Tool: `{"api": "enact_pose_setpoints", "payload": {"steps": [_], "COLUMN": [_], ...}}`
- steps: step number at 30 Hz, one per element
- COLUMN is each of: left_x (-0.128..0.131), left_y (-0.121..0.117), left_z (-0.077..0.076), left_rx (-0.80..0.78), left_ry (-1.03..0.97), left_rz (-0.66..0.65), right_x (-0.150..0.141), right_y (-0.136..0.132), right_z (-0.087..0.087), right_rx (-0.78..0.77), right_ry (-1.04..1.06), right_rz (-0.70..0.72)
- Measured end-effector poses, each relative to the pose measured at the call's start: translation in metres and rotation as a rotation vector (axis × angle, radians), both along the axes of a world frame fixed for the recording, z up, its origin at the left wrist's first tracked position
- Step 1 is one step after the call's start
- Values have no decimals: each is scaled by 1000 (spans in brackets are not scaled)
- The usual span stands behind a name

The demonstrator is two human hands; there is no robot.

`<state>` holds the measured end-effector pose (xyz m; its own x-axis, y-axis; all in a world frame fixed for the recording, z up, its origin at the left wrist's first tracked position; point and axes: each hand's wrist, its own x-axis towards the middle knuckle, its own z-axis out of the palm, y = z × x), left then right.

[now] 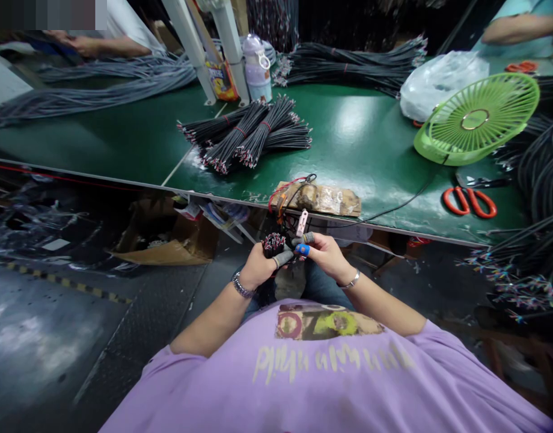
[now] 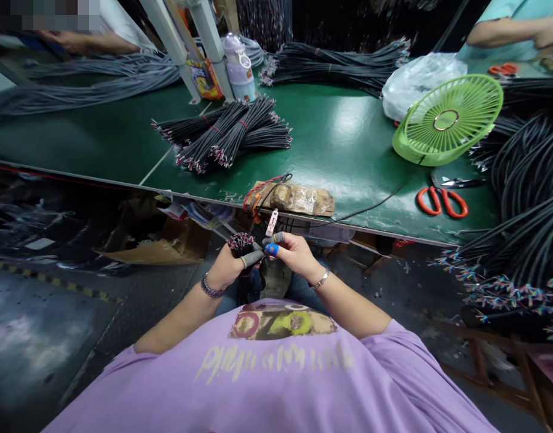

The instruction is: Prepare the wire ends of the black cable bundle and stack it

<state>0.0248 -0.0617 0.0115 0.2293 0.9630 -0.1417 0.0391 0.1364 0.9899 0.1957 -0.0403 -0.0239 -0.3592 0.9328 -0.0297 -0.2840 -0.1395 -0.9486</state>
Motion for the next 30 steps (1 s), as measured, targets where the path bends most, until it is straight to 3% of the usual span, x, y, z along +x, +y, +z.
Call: {"api": "enact_pose_setpoints", "payload": {"steps": [4,9,13,17,21,24,27,30], "left_x": [-3,-10,-15,-19,-21,-20,-16,-12], "left_y": [0,2,3,4,3,4,5,7], "left_z": [-1,-8,-13,-11,-9,-10,-12,-12], "left_rx": [3,20,16,90,265,462,565,544], "left_ry": [-8,13,10,38,127,182,210,177], "left_rz": [5,-83,-102,-93,-53,25,128,199], "right_x": [1,2,3,4,2,-2,-7,-13], "right_y": [1,4,8,14,23,27,28,29], "right_z": [-3,-7,-7,-6,0,5,6,2], "right_rx": [-77,-323,-346,-451,-551,-466,-272,-171], "right_ry": [44,246,226,240,340,278,125,85], "right_rz": [44,224,275,224,181,201,27,-124]}}
